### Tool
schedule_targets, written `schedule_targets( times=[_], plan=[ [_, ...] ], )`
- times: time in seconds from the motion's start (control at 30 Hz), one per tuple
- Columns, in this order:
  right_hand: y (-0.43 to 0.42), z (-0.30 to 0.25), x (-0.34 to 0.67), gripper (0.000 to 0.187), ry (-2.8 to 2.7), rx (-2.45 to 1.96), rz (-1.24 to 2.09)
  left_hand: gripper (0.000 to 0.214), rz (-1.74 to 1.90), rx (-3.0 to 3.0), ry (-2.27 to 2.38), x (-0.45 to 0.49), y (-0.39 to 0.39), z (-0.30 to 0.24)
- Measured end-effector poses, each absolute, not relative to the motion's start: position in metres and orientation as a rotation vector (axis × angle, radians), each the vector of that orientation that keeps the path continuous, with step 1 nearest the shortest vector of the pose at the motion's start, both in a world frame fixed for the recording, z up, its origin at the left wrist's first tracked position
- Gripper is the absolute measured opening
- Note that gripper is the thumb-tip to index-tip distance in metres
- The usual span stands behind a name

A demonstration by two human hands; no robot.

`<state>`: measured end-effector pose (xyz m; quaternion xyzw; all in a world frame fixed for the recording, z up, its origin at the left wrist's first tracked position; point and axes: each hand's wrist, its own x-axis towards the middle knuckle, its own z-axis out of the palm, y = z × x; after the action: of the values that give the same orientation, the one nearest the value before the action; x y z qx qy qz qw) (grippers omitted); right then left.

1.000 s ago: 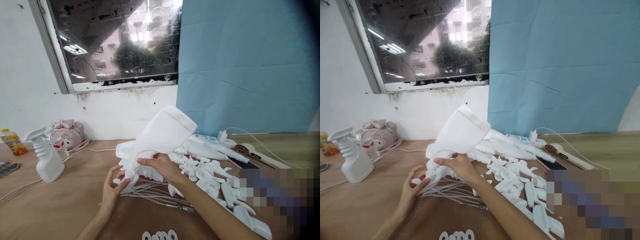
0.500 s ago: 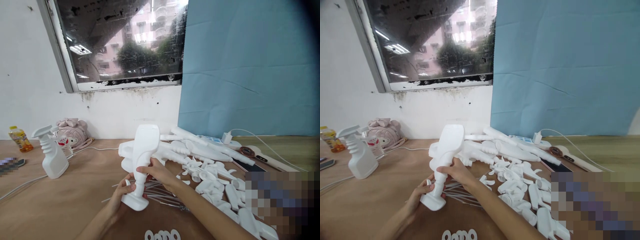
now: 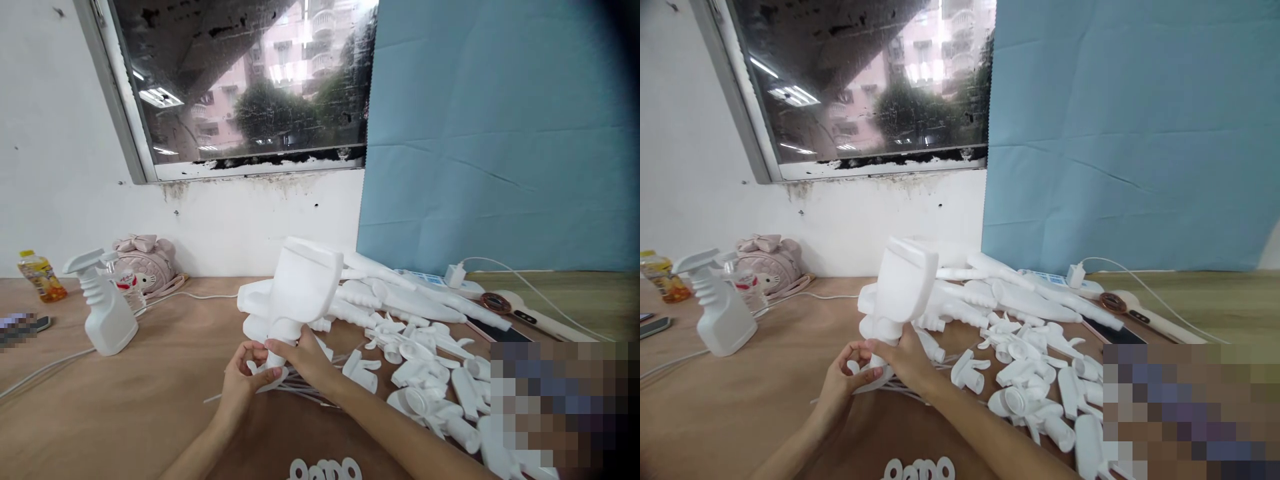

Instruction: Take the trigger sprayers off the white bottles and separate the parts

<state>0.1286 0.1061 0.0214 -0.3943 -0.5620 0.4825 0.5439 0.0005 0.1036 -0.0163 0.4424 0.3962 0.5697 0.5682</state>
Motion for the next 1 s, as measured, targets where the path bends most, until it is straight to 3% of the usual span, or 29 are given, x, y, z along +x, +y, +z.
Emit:
schedule_targets(
  times=[0.4, 0.7, 1.0],
  plan=[
    [0.109, 0.043, 0.147, 0.031, -1.338, -0.611, 1.631, 0.043, 1.191, 0.947, 0.662, -0.002, 0.097, -0.001],
    [0.109, 0.03, 0.135, 0.055, -1.257, -0.732, 1.357, 0.042, 1.199, 1.011, 0.683, -0.002, 0.105, -0.018],
    [0.111, 0.023, 0.135, 0.029, -1.225, -0.595, 1.318, 0.044, 1.199, 0.852, 0.698, -0.003, 0.099, 0.0]
  ],
)
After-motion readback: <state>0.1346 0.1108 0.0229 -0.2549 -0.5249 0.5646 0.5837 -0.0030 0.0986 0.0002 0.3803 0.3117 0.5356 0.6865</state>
